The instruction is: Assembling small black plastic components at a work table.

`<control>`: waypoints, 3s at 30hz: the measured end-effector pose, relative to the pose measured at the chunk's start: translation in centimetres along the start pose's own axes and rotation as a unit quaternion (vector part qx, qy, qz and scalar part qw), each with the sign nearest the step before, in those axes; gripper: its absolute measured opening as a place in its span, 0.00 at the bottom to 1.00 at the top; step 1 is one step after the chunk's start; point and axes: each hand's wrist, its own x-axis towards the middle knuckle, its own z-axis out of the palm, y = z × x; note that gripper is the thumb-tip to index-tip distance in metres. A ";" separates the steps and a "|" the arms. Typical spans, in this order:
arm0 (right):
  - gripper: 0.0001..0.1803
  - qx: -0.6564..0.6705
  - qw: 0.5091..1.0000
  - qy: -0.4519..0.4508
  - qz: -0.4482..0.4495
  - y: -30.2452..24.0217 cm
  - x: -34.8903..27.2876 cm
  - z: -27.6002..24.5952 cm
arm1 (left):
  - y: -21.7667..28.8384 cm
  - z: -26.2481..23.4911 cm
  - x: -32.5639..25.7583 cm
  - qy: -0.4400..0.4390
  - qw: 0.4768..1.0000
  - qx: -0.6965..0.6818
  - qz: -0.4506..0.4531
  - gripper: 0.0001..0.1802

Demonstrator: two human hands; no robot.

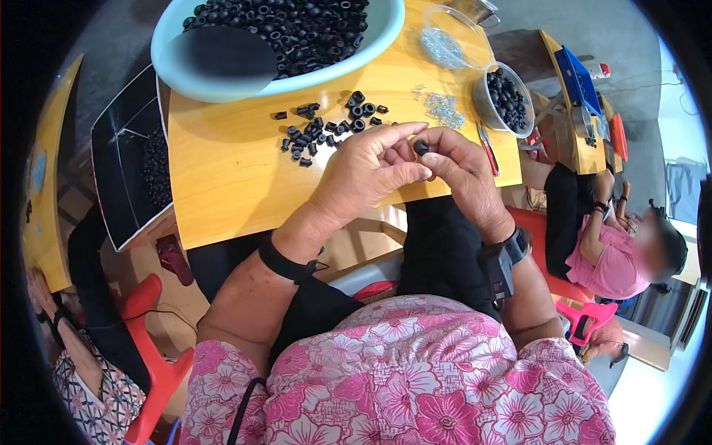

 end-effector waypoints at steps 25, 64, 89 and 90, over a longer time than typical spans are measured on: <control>0.11 -0.111 0.985 0.104 -0.078 2.0 -0.3 -0.4 | 0.5 0.4 -0.1 0.007 0.996 0.081 0.038 0.23; 0.14 -0.350 0.898 0.135 -0.231 0.5 5.8 1.2 | 1.6 0.4 -0.8 -0.171 0.964 0.194 0.054 0.04; 0.11 -0.397 0.878 0.105 -0.246 0.0 7.0 0.9 | 2.1 0.1 -0.8 -0.113 0.981 0.137 0.080 0.05; 0.11 -0.399 0.877 0.106 -0.245 -0.3 6.5 1.0 | 1.9 -0.1 -0.9 -0.114 0.981 0.135 0.081 0.05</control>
